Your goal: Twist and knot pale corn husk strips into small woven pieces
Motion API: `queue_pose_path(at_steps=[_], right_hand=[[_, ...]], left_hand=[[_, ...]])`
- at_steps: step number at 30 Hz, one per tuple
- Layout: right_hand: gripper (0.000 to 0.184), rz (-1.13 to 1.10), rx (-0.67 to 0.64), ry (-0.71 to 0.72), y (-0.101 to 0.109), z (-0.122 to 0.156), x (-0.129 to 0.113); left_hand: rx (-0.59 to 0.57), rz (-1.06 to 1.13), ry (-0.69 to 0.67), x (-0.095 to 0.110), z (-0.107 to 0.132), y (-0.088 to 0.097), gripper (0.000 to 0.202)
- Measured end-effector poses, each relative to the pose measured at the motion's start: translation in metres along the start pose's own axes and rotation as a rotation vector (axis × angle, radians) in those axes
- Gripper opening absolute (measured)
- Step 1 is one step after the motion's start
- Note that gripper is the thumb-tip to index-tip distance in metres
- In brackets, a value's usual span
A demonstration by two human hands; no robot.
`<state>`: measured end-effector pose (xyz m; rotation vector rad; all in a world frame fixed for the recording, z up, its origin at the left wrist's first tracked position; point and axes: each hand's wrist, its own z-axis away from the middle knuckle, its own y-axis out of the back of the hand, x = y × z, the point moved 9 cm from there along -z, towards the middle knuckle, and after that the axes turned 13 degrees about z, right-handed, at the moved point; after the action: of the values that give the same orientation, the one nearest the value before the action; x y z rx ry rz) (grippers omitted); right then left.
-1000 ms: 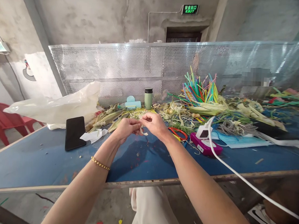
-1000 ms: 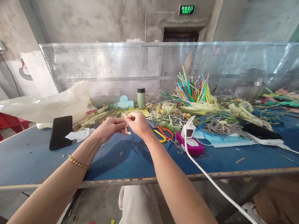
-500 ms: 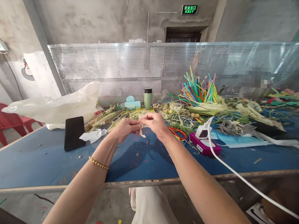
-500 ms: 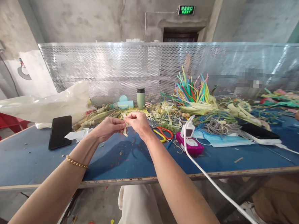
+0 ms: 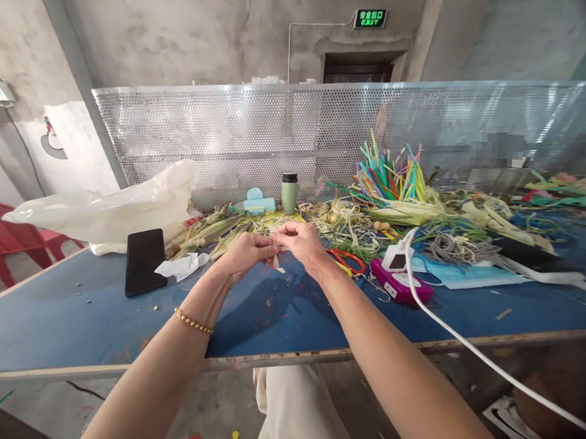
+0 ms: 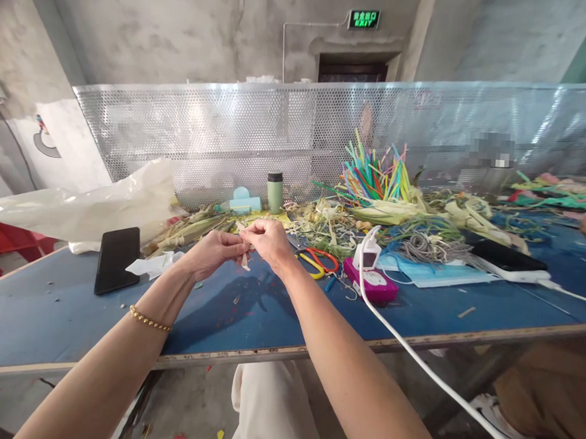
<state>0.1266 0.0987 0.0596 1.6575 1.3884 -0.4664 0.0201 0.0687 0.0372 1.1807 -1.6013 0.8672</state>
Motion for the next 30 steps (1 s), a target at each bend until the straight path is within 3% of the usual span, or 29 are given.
queue_pose_path(at_steps=[4,10,21,30], right_hand=[[0.033,0.107,-0.013,0.062,0.002,0.0,-0.003],[0.013,0.222,-0.032,0.106,0.002,-0.002,-0.006],[0.012,0.322,0.062,0.094,0.01,0.002,-0.015],[0.01,0.3,0.0,0.17,0.003,-0.001,-0.015]], left_hand=[[0.089,0.057,-0.001,-0.002,-0.002,0.01,0.027],[0.211,0.124,0.011,-0.005,-0.003,0.024,0.029],[0.166,0.109,0.01,0.0,-0.002,0.019,0.03],[0.14,0.12,0.0,-0.002,-0.002,0.017,0.031]])
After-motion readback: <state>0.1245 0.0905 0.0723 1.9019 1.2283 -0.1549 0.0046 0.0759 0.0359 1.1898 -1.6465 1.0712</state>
